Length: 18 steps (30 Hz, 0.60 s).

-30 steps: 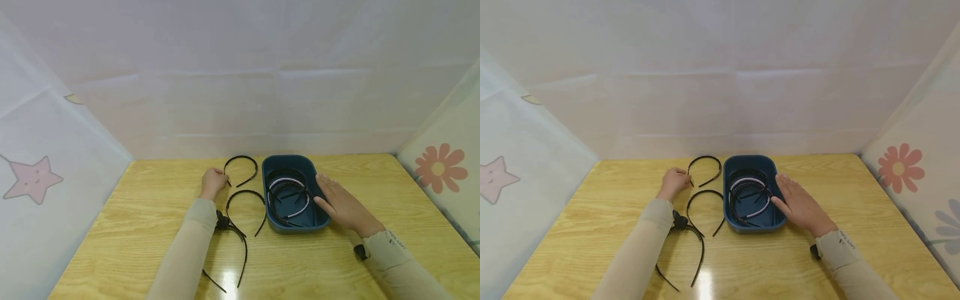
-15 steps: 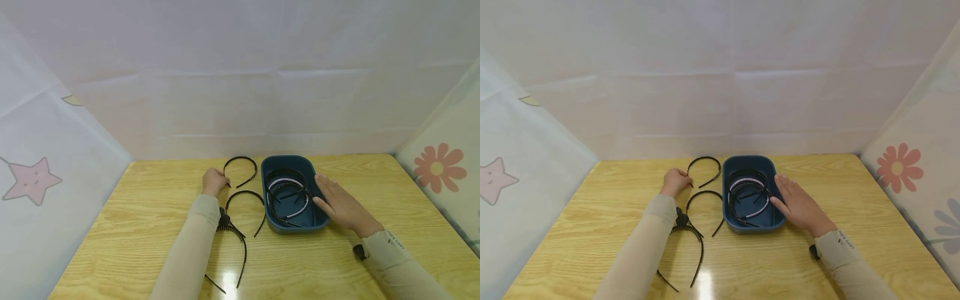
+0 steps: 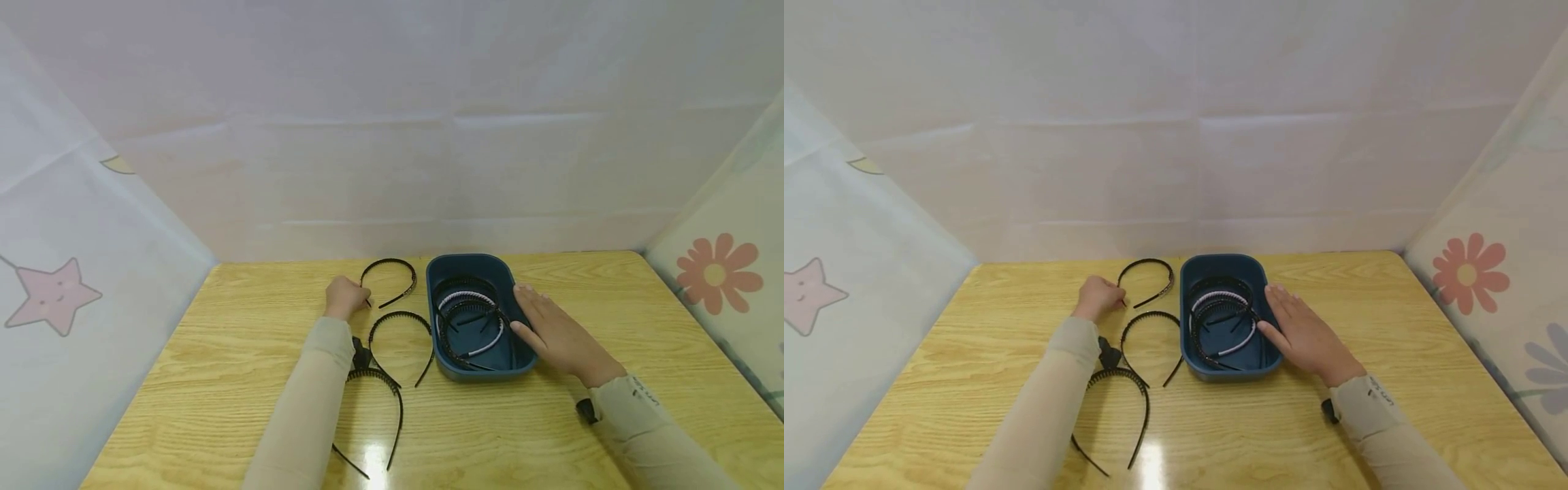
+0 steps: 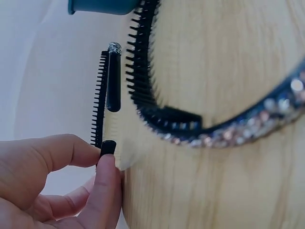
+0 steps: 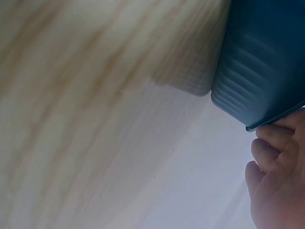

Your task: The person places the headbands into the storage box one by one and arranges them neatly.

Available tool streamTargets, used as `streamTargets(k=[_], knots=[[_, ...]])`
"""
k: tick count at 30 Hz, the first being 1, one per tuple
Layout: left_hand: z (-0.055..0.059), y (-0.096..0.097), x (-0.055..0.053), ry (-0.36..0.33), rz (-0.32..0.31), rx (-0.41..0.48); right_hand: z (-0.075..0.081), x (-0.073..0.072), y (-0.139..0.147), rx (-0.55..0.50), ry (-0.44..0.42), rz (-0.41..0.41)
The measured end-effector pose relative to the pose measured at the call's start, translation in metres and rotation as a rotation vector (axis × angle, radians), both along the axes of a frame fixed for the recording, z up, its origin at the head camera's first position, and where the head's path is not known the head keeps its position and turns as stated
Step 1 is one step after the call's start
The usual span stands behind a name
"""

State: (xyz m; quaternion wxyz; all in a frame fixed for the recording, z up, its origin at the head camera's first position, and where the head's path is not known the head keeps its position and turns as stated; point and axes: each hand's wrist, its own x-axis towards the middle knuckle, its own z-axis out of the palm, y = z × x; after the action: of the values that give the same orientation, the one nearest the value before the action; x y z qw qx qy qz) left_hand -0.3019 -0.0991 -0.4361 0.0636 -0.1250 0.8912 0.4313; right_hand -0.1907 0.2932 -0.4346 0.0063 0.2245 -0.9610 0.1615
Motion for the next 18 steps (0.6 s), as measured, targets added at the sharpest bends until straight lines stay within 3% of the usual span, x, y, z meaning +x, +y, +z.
streamTargets(k=[3, 9, 11, 18], knots=[[0.002, -0.005, 0.001, -0.008, 0.019, 0.051, 0.0, 0.0, 0.0, 0.005, 0.001, 0.0], [0.001, -0.019, 0.001, -0.119, 0.131, 0.575, 0.002, 0.0, -0.001, 0.004, -0.001, -0.001], [0.001, -0.022, 0.001, -0.149, 0.151, 0.693, 0.003, 0.0, -0.001, 0.005, -0.003, -0.002], [0.0, -0.031, 0.003, -0.176, 0.15, 0.787, 0.002, 0.001, 0.0, 0.004, -0.011, -0.005]])
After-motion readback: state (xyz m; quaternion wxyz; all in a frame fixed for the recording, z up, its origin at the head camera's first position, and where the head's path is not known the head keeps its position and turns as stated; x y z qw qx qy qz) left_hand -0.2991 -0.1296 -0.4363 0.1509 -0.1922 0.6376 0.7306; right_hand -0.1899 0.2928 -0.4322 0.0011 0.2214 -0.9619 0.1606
